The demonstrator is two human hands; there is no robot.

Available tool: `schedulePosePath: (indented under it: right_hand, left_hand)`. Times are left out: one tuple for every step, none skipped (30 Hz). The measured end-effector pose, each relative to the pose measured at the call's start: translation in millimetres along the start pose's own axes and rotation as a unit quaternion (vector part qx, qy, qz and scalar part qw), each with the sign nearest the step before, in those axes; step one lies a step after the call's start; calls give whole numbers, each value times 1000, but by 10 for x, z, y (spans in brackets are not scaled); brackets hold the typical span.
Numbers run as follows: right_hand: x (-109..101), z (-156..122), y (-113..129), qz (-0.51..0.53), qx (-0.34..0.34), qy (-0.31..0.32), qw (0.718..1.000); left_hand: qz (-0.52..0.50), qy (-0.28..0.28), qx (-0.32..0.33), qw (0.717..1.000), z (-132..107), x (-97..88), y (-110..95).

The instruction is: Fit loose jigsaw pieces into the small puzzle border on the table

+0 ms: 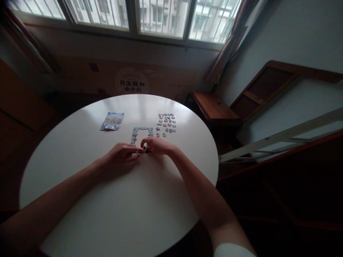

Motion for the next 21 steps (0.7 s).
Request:
schedulePosePath:
  right_hand:
    - [-1, -1, 5, 0, -1, 0, 1000]
    - [-2, -3, 8, 2, -1, 0, 1000]
    - [-3, -4, 9, 6, 0, 0, 1000]
    - [-5, -5, 6, 12, 3, 1, 1000]
    - [-8, -6, 1, 19, 5, 1, 1000]
    - [-13, -6, -5, 26, 6, 0, 1000]
    - [-19, -7, -12, 33, 6, -2, 999]
    - [-27, -7, -21, 41, 5, -6, 999]
    - [-35, -6, -31, 48, 5, -12, 999]
    - [-43, -4, -43, 56, 5, -19, 998]
    - [-49, -2, -55, 65, 5, -26, 998]
    - [-51, 0, -67, 76, 6, -30, 997]
    - [-50, 3, -79, 87, 7, -33, 996]
    - [-45, 6, -88, 97, 9, -33, 995]
    - [-38, 9, -95, 107, 10, -32, 994]
    - [-32, 13, -102, 115, 13, -30, 993]
    - [-26, 17, -107, 122, 16, -28, 992]
    - [-24, 22, -111, 127, 20, -28, 991]
    - [-26, 27, -115, 131, 23, -29, 991]
    - [-30, 31, -119, 136, 27, -31, 990]
    - [-34, 36, -125, 142, 32, -33, 989]
  left_hand:
    - [0, -2, -1, 1000, 1, -2, 1]
    - [0, -3, -1, 1000, 0, -4, 3]
    - [-1, -2, -1, 1000, -1, -3, 4]
    - [-3, -1, -1, 1000, -2, -1, 5]
    - [-4, 0, -1, 1000, -4, 1, 8]
    - [-5, 1, -2, 1000, -6, 3, 10]
    - [-5, 0, -3, 1000, -6, 3, 12]
    - [-5, -1, -4, 1000, -7, 3, 14]
    - [-5, -3, -6, 1000, -7, 2, 17]
    - [-4, -5, -8, 1000, -7, 1, 18]
    - [-5, -6, -10, 1000, -6, 1, 19]
    - [-7, -8, -11, 1000, -7, 0, 20]
    - [-10, -8, -11, 1000, -7, 0, 20]
    - [-13, -7, -11, 1000, -9, 1, 21]
    - [-16, -6, -10, 1000, -12, 3, 23]
    - [-19, -4, -9, 1000, -15, 6, 26]
    - [-20, -2, -8, 1000, -19, 10, 30]
    - [-22, -1, -7, 1000, -23, 12, 35]
    - [-24, 1, -6, 1000, -27, 15, 39]
    - [-25, 2, -6, 1000, -30, 17, 43]
    - [-25, 3, -5, 1000, -32, 18, 45]
Point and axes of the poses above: each hand's wrist, its own z-axis towards the middle knuckle, its own x-axis out of the palm, y = z × x, the point moved 6 cm from there along z, towards the middle knuckle, and after that the axes turned 11 degrees about -y, right-handed, at the moved point
